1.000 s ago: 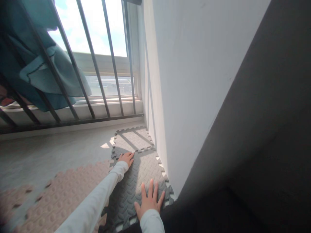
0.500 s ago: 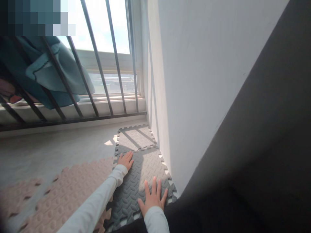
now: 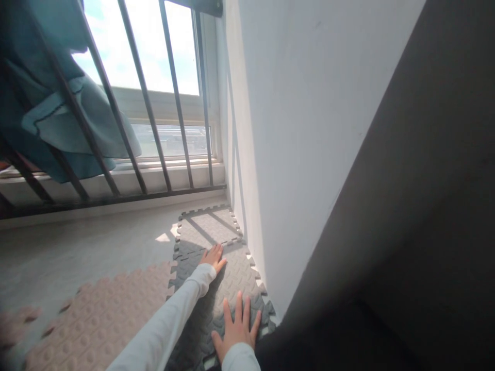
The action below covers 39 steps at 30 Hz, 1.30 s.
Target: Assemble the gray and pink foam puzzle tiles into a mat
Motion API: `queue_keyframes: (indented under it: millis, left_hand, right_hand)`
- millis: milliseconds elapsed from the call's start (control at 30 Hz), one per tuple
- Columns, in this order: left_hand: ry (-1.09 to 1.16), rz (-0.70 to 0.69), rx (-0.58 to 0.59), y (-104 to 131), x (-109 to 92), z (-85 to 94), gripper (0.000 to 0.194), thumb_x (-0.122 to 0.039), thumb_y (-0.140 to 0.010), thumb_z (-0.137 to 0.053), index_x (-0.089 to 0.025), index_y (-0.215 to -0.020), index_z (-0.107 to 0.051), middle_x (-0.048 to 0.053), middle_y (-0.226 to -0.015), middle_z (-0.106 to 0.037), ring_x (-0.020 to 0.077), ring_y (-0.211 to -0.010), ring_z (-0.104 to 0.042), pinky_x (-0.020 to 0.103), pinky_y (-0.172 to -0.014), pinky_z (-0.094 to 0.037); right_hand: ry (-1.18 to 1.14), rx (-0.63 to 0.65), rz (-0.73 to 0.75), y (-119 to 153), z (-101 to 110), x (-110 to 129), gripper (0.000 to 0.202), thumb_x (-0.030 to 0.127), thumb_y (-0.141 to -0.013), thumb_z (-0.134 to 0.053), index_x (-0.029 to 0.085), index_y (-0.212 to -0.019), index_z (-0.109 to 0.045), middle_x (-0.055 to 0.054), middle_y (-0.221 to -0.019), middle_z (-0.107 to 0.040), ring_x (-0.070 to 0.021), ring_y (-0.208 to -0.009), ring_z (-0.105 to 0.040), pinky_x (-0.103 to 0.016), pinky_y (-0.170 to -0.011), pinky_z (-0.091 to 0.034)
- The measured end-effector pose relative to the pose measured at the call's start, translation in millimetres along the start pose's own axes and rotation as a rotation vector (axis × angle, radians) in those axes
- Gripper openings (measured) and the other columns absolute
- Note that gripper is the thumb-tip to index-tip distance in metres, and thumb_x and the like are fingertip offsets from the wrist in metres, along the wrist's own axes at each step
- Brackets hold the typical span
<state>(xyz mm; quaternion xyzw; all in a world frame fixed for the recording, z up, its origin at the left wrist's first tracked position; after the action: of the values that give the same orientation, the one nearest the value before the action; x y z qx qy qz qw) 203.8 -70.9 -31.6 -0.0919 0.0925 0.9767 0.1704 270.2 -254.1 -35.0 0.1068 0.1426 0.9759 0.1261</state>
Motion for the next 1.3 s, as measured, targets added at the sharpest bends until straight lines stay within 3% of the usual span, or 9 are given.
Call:
queue_keyframes:
  millis: [200,333,433,633,800,933,1000,1133,1300]
  left_hand:
    - [-0.028,-0.078,-0.129,-9.3,-14.4,24.8,0.052,-0.040,-0.080,-0.030,-0.013,-0.124,-0.039,0.010,-0.132,-0.038,0.0218,-0.121,-0.031,0.042,-0.104,-0.015]
    - [-0.024,-0.146,-0.011,-22.5,-35.3,9.3,0.054,-0.039,-0.080,-0.031,-0.017,-0.130,-0.030,0.004,-0.140,-0.022,0.0199,-0.128,-0.017,0.041,-0.104,-0.016]
    - [-0.010,-0.092,0.023,-26.0,-41.6,1.9,0.056,-0.038,-0.081,-0.028,-0.013,-0.131,-0.028,0.006,-0.139,-0.025,0.0192,-0.128,-0.017,0.040,-0.105,-0.014]
    - [-0.059,-0.079,-0.056,-31.8,-54.2,13.4,0.055,-0.042,-0.081,-0.029,-0.013,-0.127,-0.036,0.012,-0.128,-0.043,0.0218,-0.121,-0.032,0.039,-0.103,-0.017]
    - [-0.008,-0.131,-0.004,-43.2,-63.7,0.3,0.055,-0.043,-0.080,-0.028,-0.020,-0.130,-0.029,0.003,-0.140,-0.025,0.0221,-0.128,-0.015,0.044,-0.104,-0.014]
    - [-0.025,-0.165,0.024,-46.2,-62.3,-0.9,0.053,-0.044,-0.081,-0.027,-0.021,-0.128,-0.033,0.002,-0.138,-0.029,0.0216,-0.128,-0.015,0.046,-0.105,-0.004]
    - [-0.043,-0.079,-0.021,-42.4,-44.2,6.6,0.057,-0.045,-0.081,-0.025,-0.015,-0.129,-0.033,0.007,-0.137,-0.031,0.0237,-0.128,-0.016,0.044,-0.105,-0.004]
    - [-0.154,0.305,-0.205,-10.4,32.5,25.7,0.075,-0.053,-0.077,-0.029,0.000,-0.129,-0.027,0.022,-0.137,-0.021,0.0356,-0.127,-0.012,0.050,-0.102,0.000]
    - [-0.189,0.542,-0.070,35.0,117.0,15.3,0.073,-0.055,-0.078,-0.019,-0.006,-0.131,-0.027,0.021,-0.138,-0.019,0.0334,-0.126,-0.015,0.057,-0.099,-0.002]
  right_hand:
    - [-0.108,-0.013,0.048,1.3,-0.1,-2.5,0.064,0.069,-0.068,-0.032,0.043,-0.126,-0.025,-0.002,-0.141,-0.007,-0.0256,-0.127,0.001,-0.057,-0.096,0.006]
    - [-0.123,-0.039,0.055,0.6,-2.2,-3.2,0.066,0.069,-0.066,-0.038,0.044,-0.125,-0.026,-0.002,-0.141,-0.006,-0.0259,-0.127,0.001,-0.057,-0.096,0.005]
    - [-0.125,-0.043,0.061,0.8,-2.2,-2.2,0.066,0.068,-0.066,-0.040,0.043,-0.125,-0.027,-0.002,-0.141,-0.006,-0.0265,-0.127,0.001,-0.058,-0.096,0.006]
    - [-0.136,0.025,0.047,2.6,1.5,-0.7,0.068,0.068,-0.067,-0.038,0.041,-0.127,-0.023,-0.004,-0.140,-0.003,-0.0264,-0.126,0.004,-0.058,-0.095,0.007]
    - [-0.140,0.061,0.056,4.1,3.4,0.4,0.068,0.068,-0.068,-0.036,0.041,-0.128,-0.018,-0.003,-0.140,-0.001,-0.0260,-0.126,0.006,-0.058,-0.095,0.007]
    - [-0.123,0.032,0.055,4.2,2.9,-0.4,0.068,0.069,-0.068,-0.034,0.041,-0.128,-0.019,-0.003,-0.141,-0.003,-0.0264,-0.126,0.004,-0.058,-0.095,0.006]
    - [-0.106,0.022,0.045,4.0,2.4,0.3,0.066,0.069,-0.068,-0.033,0.041,-0.127,-0.022,-0.002,-0.141,-0.005,-0.0262,-0.127,0.002,-0.057,-0.096,0.005]
    - [-0.015,-0.025,-0.025,5.0,7.3,1.7,0.061,0.066,-0.069,-0.036,0.043,-0.125,-0.027,-0.001,-0.141,-0.010,-0.0250,-0.127,-0.002,-0.056,-0.096,0.005]
    - [0.039,-0.041,-0.041,5.5,11.3,3.2,0.059,0.062,-0.070,-0.040,0.043,-0.125,-0.027,0.000,-0.141,-0.010,-0.0237,-0.128,-0.005,-0.056,-0.097,0.002]
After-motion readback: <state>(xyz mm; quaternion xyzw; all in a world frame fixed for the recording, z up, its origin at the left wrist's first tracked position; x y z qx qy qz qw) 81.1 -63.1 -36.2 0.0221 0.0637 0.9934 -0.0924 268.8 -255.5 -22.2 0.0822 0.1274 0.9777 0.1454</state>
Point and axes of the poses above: each hand's wrist, its own y-axis away from the middle knuckle, its own z-axis out of the back of the hand, x = y × z, the point moved 9 cm from there along -y, towards the middle knuckle
